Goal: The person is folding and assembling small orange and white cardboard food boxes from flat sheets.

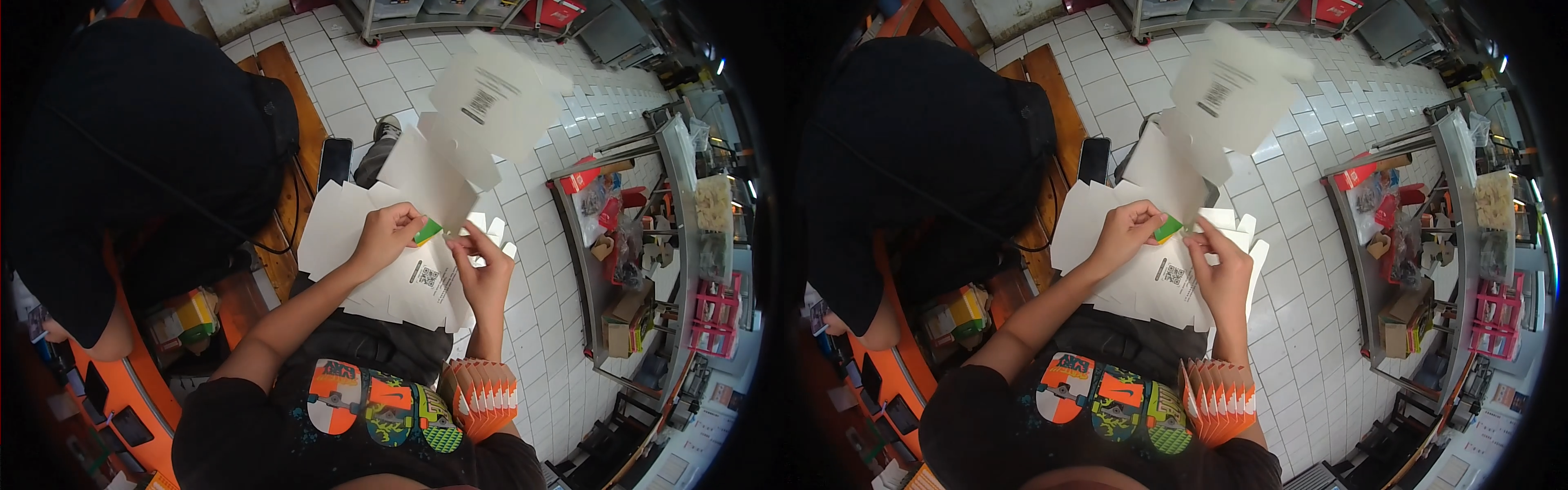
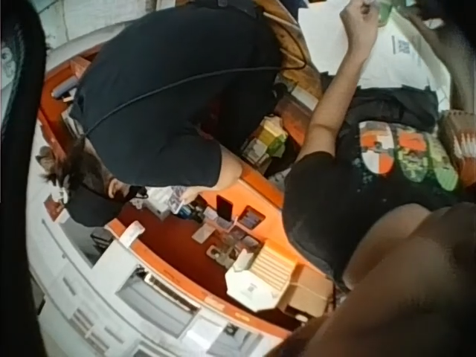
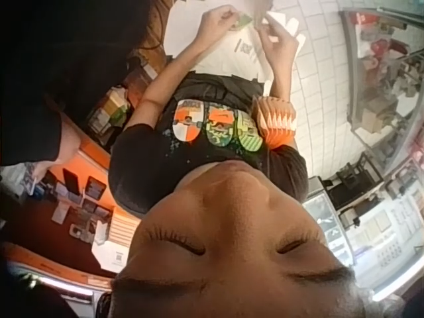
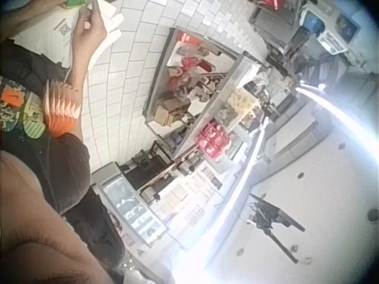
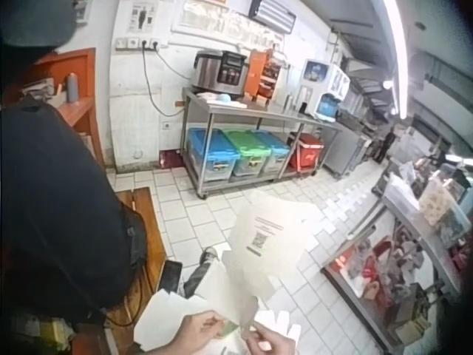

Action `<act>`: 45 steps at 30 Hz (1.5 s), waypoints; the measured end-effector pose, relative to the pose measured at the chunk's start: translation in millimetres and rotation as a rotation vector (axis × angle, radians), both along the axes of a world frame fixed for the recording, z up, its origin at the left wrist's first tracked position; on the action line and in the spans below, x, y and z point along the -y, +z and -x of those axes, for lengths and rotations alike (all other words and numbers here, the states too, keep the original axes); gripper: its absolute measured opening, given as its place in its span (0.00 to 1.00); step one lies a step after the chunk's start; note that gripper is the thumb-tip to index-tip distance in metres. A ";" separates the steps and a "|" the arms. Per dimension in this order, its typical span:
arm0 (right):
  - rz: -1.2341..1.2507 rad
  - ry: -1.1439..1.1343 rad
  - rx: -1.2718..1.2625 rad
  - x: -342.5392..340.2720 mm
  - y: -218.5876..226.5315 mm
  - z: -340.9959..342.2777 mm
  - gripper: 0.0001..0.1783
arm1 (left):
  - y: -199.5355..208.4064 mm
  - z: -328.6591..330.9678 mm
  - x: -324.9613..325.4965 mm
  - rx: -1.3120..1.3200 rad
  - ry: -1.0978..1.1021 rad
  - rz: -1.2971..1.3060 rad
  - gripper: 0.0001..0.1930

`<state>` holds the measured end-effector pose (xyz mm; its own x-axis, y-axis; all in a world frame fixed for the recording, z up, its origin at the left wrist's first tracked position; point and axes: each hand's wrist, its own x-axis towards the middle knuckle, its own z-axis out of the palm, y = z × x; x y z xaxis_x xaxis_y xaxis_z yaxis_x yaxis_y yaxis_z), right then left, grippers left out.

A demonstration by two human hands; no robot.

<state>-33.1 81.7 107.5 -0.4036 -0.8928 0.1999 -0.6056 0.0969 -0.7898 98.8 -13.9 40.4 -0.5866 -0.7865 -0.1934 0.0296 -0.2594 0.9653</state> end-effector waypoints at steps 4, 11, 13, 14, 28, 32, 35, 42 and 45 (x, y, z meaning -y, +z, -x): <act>-0.042 0.175 -0.357 2.8 1.7 -1.9 0.21 | -0.7 5.0 -8.5 -0.153 -0.012 -0.199 0.08; -0.089 0.062 -0.129 6.1 -15.4 0.1 0.24 | -11.6 5.9 -4.0 -0.229 -0.062 -0.393 0.09; -0.082 0.051 -0.130 7.0 -14.9 -0.7 0.24 | -12.0 1.2 -3.2 -0.255 -0.129 -0.303 0.11; -0.071 0.044 -0.129 8.0 -14.6 -1.2 0.25 | -12.0 -1.7 -2.0 -0.279 -0.192 -0.208 0.13; -0.142 0.067 0.200 0.2 -23.6 11.9 0.13 | -19.5 -0.5 2.0 -0.222 -0.236 -0.067 0.09; -0.039 0.179 0.131 4.7 -24.5 6.2 0.16 | -22.1 -1.8 2.5 -0.277 -0.278 -0.051 0.10; 0.240 0.030 0.053 18.9 -19.1 -12.8 0.22 | -19.7 -2.7 3.7 -0.316 -0.286 -0.117 0.12; 0.384 0.135 -0.230 36.9 -45.2 -18.4 0.17 | 7.2 -11.5 9.1 -0.311 -0.063 0.121 0.24; 0.435 0.149 -0.366 31.5 -35.3 -22.6 0.14 | 25.7 -25.0 20.2 -0.532 0.030 -0.126 0.26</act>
<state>-10.5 50.2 72.2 -0.1158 -0.7392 0.6634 -0.8288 -0.2962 -0.4747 123.8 -34.2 66.1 -0.6070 -0.7942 0.0305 0.5145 -0.3634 0.7767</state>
